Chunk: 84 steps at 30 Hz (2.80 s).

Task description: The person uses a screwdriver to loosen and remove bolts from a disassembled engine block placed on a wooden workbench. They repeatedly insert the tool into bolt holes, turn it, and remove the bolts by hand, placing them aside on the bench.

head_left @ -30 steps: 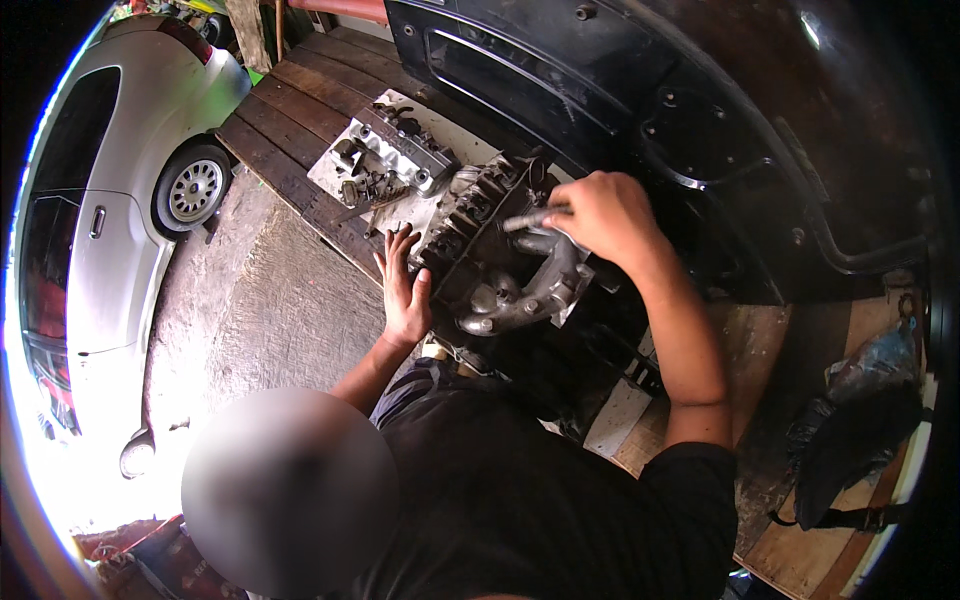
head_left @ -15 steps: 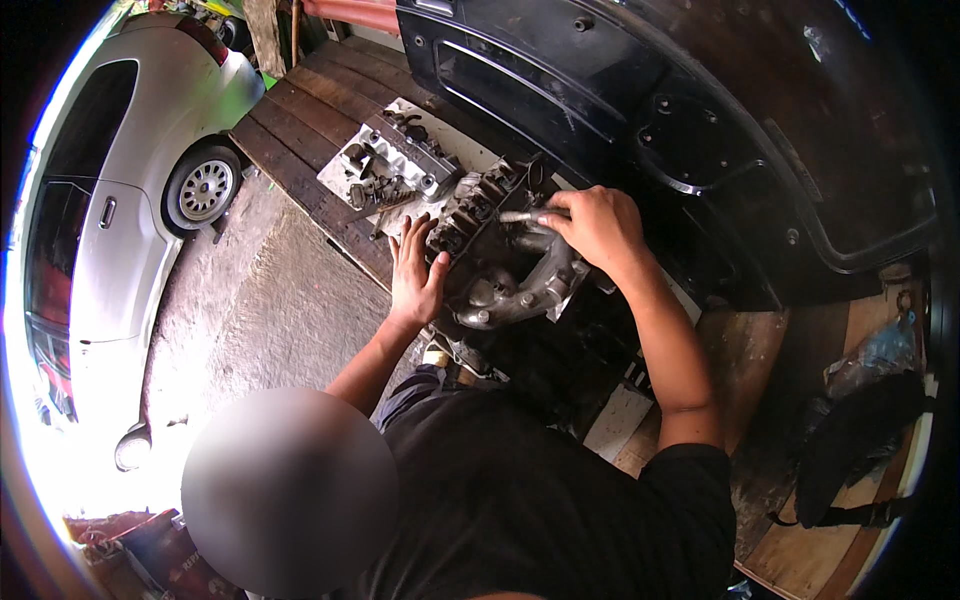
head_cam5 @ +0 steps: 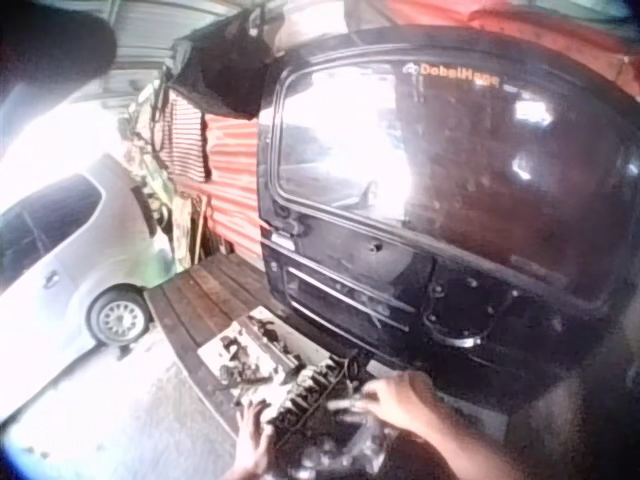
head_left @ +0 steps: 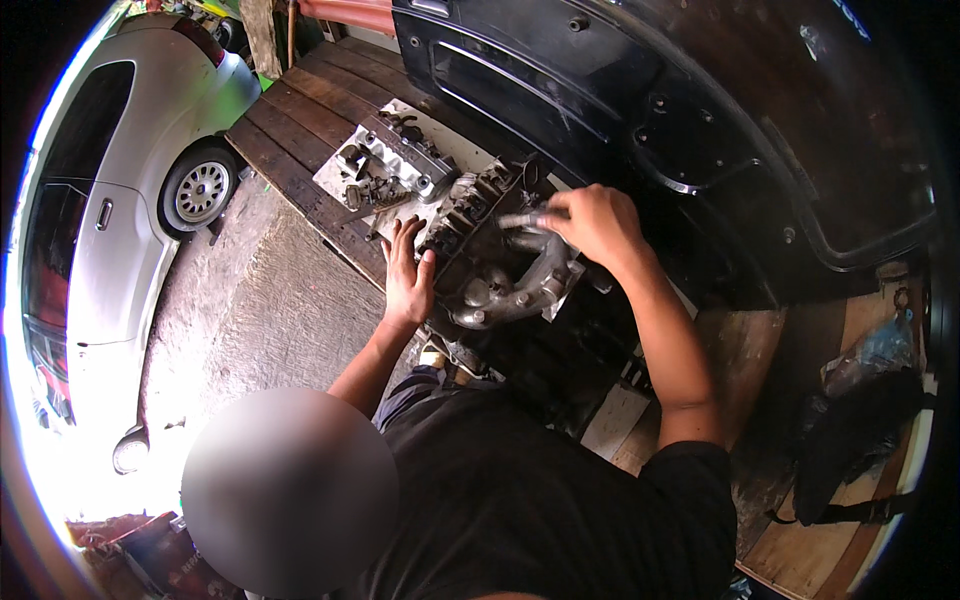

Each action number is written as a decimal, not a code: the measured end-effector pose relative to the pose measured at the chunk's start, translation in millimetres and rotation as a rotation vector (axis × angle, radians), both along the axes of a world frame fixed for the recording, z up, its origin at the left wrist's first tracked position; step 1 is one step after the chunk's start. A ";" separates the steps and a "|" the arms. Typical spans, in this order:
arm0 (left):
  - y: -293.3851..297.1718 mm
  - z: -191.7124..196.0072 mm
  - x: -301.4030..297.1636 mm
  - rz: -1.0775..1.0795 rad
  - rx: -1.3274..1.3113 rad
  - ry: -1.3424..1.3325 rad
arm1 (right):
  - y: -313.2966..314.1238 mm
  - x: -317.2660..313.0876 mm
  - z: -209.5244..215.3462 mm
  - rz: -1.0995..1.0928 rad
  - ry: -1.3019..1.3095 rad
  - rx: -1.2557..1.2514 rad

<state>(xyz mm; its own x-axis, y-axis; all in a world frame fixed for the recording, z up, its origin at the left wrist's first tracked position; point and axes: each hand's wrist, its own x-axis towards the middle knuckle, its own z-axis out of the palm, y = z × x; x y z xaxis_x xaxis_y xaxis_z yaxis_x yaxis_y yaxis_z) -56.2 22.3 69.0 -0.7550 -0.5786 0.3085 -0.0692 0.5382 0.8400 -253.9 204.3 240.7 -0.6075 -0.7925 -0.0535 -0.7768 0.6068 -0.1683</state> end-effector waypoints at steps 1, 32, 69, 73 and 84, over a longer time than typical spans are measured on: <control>-0.2 0.4 -0.4 -0.006 0.006 0.003 | 2.9 0.7 -4.8 0.064 0.024 0.023; -1.9 -1.0 0.2 -0.021 0.062 -0.002 | -1.1 14.4 -24.0 0.112 0.076 0.077; -2.2 -2.6 1.1 -0.037 0.054 0.019 | -2.3 27.3 -23.1 0.039 0.160 0.028; -2.1 -4.2 -0.2 -0.037 0.062 0.024 | -0.9 22.7 -39.5 0.027 0.216 -0.075; -4.1 -6.6 -1.6 -0.001 0.021 -0.011 | 0.8 26.0 -41.0 0.037 0.151 -0.055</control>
